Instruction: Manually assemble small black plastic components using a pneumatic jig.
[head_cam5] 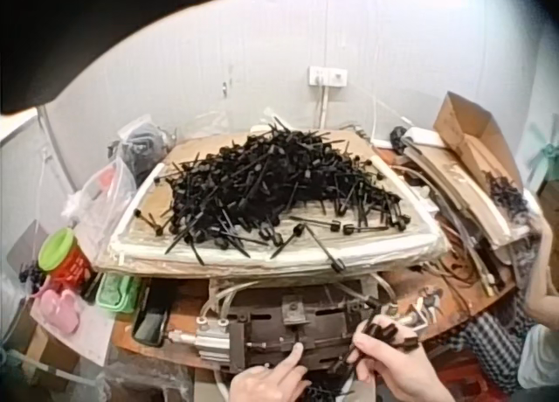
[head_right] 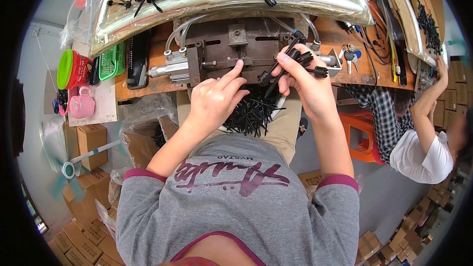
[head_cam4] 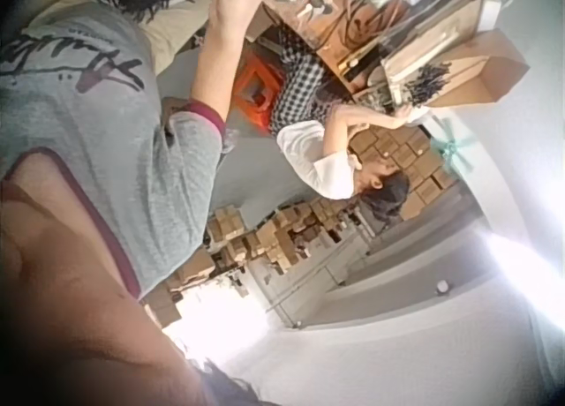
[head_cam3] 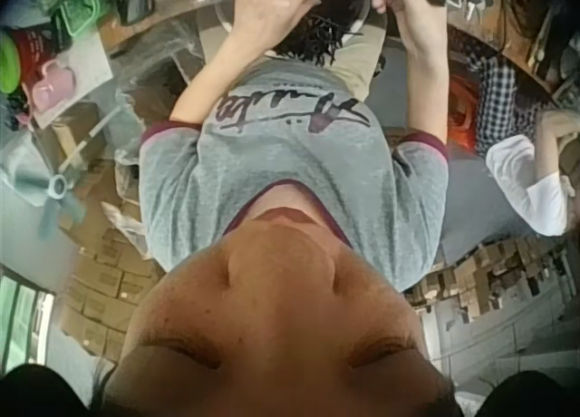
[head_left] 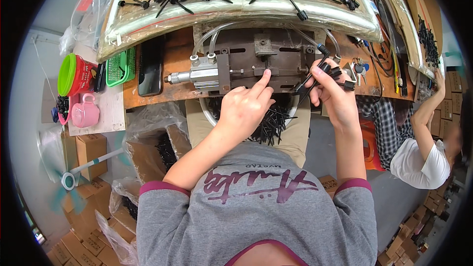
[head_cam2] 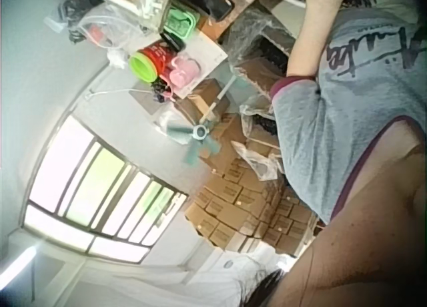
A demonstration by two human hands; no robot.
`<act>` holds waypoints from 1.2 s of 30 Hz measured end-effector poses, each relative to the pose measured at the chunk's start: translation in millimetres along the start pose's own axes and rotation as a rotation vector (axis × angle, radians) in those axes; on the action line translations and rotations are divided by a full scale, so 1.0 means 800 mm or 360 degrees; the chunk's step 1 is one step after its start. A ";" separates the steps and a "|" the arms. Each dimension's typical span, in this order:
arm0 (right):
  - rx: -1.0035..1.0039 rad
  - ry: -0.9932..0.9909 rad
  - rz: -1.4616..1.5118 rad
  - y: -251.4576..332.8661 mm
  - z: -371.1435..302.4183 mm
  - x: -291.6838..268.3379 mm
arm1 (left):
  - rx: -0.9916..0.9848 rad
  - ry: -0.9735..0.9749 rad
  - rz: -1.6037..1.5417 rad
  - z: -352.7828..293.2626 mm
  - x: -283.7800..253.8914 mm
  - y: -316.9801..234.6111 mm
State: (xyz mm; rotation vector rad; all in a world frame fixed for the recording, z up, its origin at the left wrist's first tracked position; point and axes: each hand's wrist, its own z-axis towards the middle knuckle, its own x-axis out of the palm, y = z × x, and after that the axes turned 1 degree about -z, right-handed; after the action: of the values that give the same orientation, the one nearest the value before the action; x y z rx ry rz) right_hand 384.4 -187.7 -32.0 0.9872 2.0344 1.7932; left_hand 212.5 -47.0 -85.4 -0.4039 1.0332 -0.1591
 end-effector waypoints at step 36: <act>0.0099 0.0210 0.0443 -0.021 -0.003 0.007 | -0.0313 -0.0009 -0.1449 -0.002 -0.055 -0.029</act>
State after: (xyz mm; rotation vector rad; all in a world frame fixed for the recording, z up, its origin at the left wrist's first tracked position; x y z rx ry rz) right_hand 373.1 -186.1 -46.3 1.2550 2.1294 1.9901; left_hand 190.3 -54.8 -41.1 -1.0369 0.7965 -0.8712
